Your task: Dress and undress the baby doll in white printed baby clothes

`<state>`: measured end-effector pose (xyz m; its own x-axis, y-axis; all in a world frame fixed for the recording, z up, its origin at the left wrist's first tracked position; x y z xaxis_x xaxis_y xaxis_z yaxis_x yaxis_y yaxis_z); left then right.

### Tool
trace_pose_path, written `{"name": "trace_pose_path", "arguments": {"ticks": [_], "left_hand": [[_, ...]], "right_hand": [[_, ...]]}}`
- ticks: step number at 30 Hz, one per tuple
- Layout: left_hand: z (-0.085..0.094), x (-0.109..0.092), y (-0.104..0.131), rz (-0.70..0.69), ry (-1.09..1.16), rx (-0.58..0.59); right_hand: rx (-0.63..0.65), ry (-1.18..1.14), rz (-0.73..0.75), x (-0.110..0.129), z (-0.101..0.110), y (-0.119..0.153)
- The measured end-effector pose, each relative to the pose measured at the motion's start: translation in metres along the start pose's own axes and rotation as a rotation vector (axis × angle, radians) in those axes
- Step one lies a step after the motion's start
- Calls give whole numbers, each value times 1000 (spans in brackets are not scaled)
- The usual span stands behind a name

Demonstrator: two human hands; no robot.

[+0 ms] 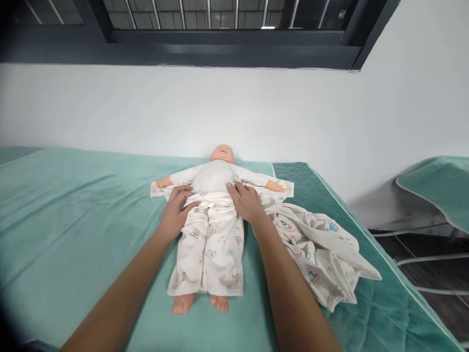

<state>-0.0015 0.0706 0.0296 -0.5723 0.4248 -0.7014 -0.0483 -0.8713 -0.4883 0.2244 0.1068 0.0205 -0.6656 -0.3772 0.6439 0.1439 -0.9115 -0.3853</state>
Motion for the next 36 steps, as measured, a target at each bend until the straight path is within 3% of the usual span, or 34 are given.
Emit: {"name": "trace_pose_path", "arguments": {"ticks": [5, 11, 16, 19, 24, 31, 36], "left_hand": [[-1, 1, 0, -3, 15, 6], [0, 0, 0, 31, 28, 24], [0, 1, 0, 37, 20, 21], [0, 0, 0, 26, 23, 18], [-1, 0, 0, 72, 40, 39], [0, 1, 0, 78, 45, 41], [-1, 1, 0, 73, 52, 39]], "right_hand": [[-18, -100, -57, -3, -2, 4], [-325, -175, -26, -1, 20, 19], [-70, -324, -78, -11, -4, 11], [0, -380, -164, -17, -10, 6], [-26, -408, -197, -17, -5, 5], [-310, -417, -152, -20, 11, 19], [-194, -359, -238, -25, 5, 16]]}}
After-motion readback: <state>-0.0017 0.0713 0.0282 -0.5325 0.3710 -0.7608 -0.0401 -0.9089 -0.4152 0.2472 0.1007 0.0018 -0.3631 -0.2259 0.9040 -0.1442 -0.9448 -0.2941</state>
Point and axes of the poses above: each hand's wrist, its own y-axis away from the middle knuckle, its own z-axis out of the back of the hand, x = y × z, the point moved 8 cm from there along -y, towards the middle knuckle, and after that the axes turned 3 degrees about z, right-handed, at the moved point
